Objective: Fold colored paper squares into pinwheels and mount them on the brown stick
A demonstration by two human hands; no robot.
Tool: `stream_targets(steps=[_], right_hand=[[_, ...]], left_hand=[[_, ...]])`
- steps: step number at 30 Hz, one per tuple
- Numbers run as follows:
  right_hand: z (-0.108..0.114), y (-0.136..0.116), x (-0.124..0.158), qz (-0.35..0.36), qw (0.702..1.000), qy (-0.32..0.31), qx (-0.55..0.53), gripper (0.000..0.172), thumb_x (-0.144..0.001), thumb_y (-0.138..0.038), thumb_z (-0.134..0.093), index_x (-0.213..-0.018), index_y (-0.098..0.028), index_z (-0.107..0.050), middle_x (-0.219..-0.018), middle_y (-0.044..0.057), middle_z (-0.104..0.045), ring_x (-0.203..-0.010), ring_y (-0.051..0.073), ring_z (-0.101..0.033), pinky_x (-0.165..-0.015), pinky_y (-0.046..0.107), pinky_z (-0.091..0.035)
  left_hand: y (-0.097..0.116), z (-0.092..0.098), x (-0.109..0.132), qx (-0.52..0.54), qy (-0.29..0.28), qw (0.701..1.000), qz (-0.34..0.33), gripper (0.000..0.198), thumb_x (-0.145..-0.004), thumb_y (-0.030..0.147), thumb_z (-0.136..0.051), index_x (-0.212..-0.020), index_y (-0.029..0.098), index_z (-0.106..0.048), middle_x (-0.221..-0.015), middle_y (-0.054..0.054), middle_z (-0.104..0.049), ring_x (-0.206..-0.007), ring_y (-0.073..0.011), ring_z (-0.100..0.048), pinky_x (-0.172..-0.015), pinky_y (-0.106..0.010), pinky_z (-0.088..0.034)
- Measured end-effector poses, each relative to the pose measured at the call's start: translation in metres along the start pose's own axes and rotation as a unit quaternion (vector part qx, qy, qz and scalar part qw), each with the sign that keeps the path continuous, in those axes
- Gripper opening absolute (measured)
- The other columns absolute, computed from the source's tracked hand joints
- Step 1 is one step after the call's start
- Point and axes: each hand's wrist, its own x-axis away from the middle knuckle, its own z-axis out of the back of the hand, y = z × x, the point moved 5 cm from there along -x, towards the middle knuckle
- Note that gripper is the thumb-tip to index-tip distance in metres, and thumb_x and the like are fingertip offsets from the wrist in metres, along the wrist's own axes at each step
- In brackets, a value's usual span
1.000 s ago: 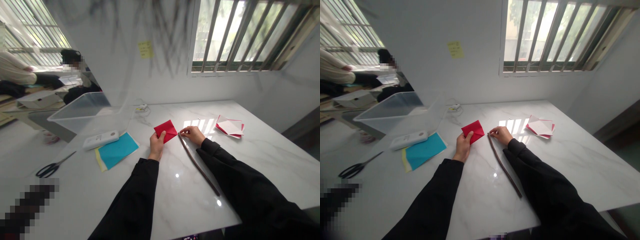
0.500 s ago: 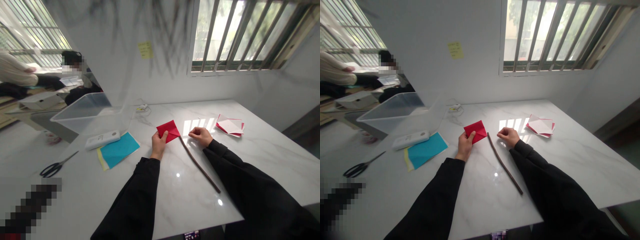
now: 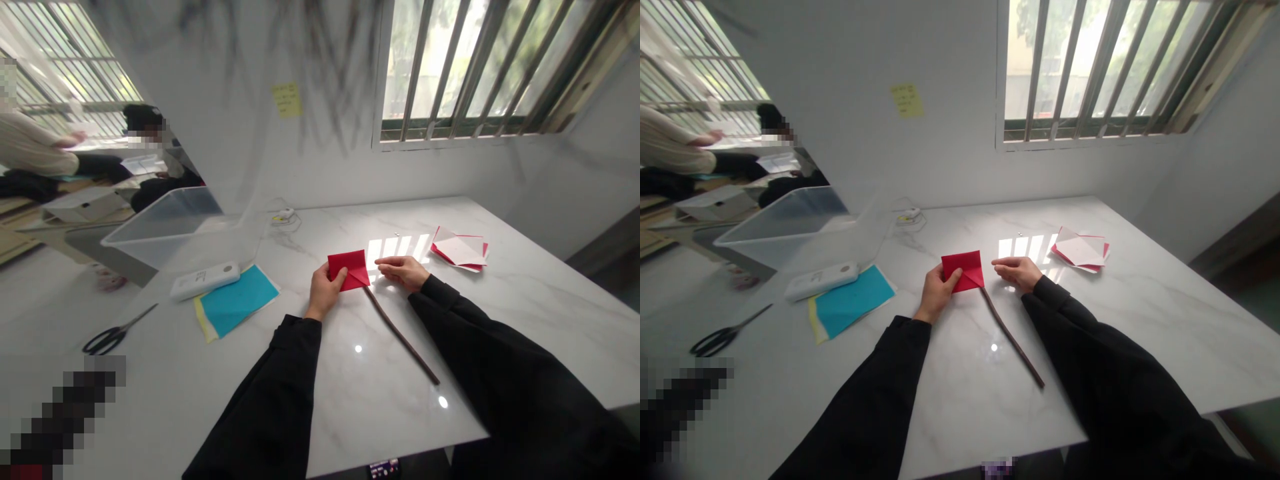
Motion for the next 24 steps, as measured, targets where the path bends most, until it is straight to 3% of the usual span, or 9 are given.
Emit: stream_targets(steps=[4, 8, 11, 17, 24], right_hand=[[-0.005, -0.004, 0.003, -0.009, 1.0, -0.011, -0.02, 0.047, -0.057, -0.044, -0.095, -0.094, -0.019, -0.081, -0.076, 0.003, -0.074, -0.069, 0.014, -0.067, -0.07, 0.03, -0.059], [-0.007, -0.014, 0.005, 0.039, 0.995, 0.026, -0.083, 0.05, -0.049, -0.043, -0.098, -0.088, -0.021, -0.077, -0.087, 0.003, -0.075, -0.079, 0.016, -0.07, -0.079, 0.032, -0.059], [-0.011, -0.018, 0.005, 0.071, 0.995, 0.041, -0.053, 0.052, -0.049, -0.046, -0.098, -0.087, -0.02, -0.074, -0.089, 0.005, -0.076, -0.083, 0.019, -0.072, -0.082, 0.036, -0.06], [-0.025, -0.027, 0.013, 0.124, 0.992, 0.017, -0.012, 0.043, -0.058, -0.046, -0.094, -0.087, -0.02, -0.075, -0.089, 0.005, -0.078, -0.089, 0.022, -0.074, -0.092, 0.041, -0.06], [-0.049, -0.05, 0.039, 0.227, 0.968, -0.005, 0.104, 0.024, -0.078, -0.042, -0.084, -0.085, -0.022, -0.075, -0.086, 0.004, -0.076, -0.082, 0.021, -0.073, -0.086, 0.038, -0.06]], left_hand=[[0.0, 0.001, -0.001, -0.011, -0.001, 1.0, -0.004, 0.033, -0.073, 0.031, -0.086, -0.1, 0.013, -0.078, -0.092, -0.009, -0.078, -0.079, -0.0213, -0.071, -0.075, -0.029, -0.055], [0.001, -0.001, 0.0, -0.028, -0.009, 1.0, -0.009, 0.033, -0.075, 0.033, -0.084, -0.101, 0.014, -0.077, -0.094, -0.01, -0.078, -0.081, -0.0219, -0.071, -0.074, -0.03, -0.056], [0.003, -0.001, 0.0, -0.037, -0.005, 0.999, -0.011, 0.03, -0.075, 0.033, -0.083, -0.098, 0.014, -0.077, -0.091, -0.009, -0.078, -0.078, -0.0214, -0.07, -0.074, -0.03, -0.056], [0.005, -0.003, 0.002, -0.059, -0.013, 0.998, -0.02, 0.03, -0.076, 0.034, -0.082, -0.097, 0.014, -0.078, -0.089, -0.009, -0.078, -0.077, -0.0214, -0.07, -0.07, -0.029, -0.056], [0.01, -0.014, 0.01, -0.025, -0.02, 0.999, -0.007, 0.029, -0.079, 0.034, -0.078, -0.1, 0.014, -0.077, -0.093, -0.01, -0.079, -0.078, -0.0217, -0.072, -0.072, -0.031, -0.057]])
